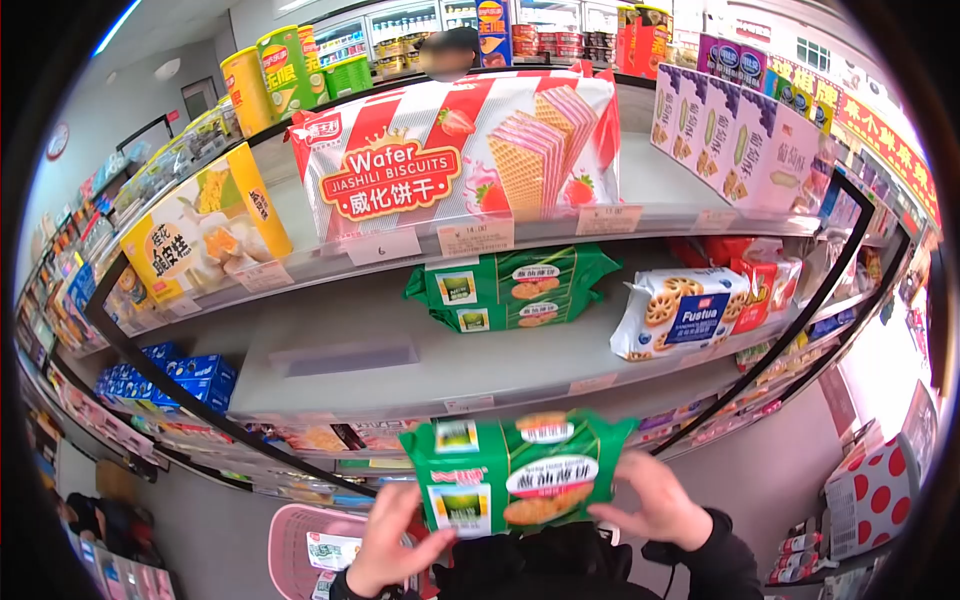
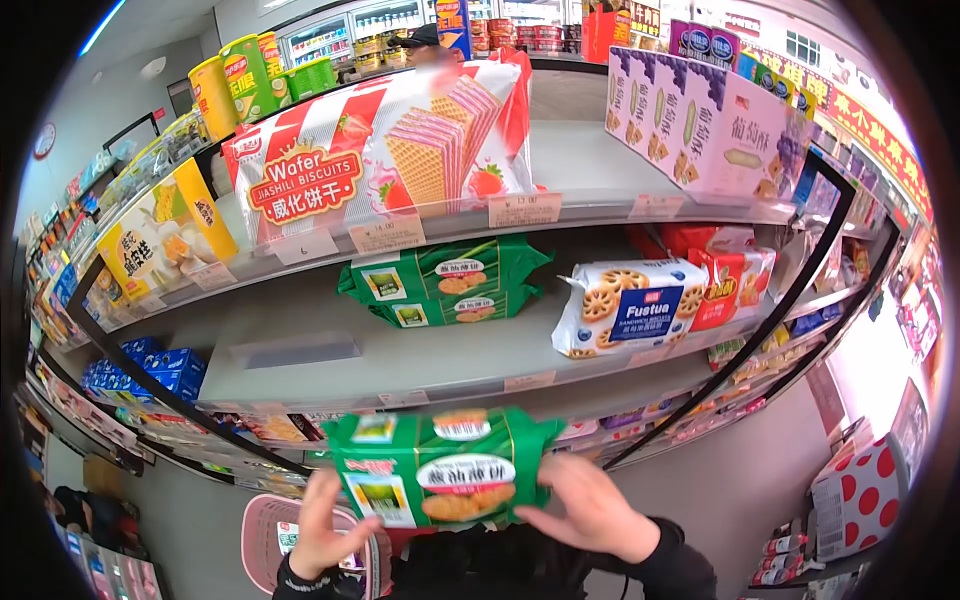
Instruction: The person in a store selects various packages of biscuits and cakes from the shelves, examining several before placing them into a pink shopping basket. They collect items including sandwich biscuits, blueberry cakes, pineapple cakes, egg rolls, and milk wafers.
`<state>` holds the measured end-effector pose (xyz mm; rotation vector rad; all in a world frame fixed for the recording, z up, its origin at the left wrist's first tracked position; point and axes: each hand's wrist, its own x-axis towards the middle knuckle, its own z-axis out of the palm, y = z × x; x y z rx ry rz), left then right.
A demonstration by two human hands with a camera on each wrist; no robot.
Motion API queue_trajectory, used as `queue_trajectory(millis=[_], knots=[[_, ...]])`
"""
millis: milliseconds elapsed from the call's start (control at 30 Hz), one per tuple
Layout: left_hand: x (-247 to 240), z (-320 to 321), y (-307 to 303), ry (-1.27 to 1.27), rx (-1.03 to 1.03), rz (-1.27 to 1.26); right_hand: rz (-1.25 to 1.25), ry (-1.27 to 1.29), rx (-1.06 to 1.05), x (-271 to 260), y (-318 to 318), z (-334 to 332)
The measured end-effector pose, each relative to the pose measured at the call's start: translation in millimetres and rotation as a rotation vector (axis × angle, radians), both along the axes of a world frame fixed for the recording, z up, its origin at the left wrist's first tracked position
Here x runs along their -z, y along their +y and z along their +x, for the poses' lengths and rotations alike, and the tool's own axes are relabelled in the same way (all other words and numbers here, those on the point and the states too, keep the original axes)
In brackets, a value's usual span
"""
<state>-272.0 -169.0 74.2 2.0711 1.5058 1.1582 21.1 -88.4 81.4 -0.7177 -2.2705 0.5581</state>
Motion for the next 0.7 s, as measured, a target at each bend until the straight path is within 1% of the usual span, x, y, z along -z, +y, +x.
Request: queue_trajectory(millis=[67,100,167,233,267,300,333,400,467,567,700], knots=[[-14.6,-0.2,16.5,0.033,-0.071,0.162,0.192,0.026,0.081,-17.3,12.3,-10.3],[-13.6,-1.1,25.8,0.000,-0.108,0.248,0.292,0.056,0.128,-25.3,20.2,-16.3],[-7.9,0.9,48.6,-0.206,-0.154,0.284,0.377,0.120,0.199,-40.2,35.6,-28.5],[-18.0,4.1,70.9,-0.106,-0.160,0.379,0.402,0.110,0.345,-42.1,51.8,-37.1],[-19.6,5.2,82.4,-0.028,-0.174,0.425,0.407,0.115,0.348,-41.0,58.5,-40.5],[-21.5,11.3,89.9,-0.109,-0.182,0.360,0.377,0.095,0.412,-39.2,65.1,-43.5],[-17.8,11.2,100.3,-0.095,-0.182,0.356,0.344,0.074,0.476,-36.2,70.0,-45.9],[-7.3,10.0,114.8,-0.081,-0.173,0.354,0.350,0.040,0.515,-26.9,77.0,-49.2],[-0.8,10.3,120.5,0.007,-0.220,0.293,0.360,-0.028,0.564,-19.5,80.3,-49.8],[-4.7,10.9,118.0,0.070,-0.194,0.334,0.288,-0.022,0.559,-15.0,80.4,-47.0],[-18.8,13.1,101.0,0.110,-0.206,0.282,0.246,0.019,0.566,-21.4,68.3,-39.7]])
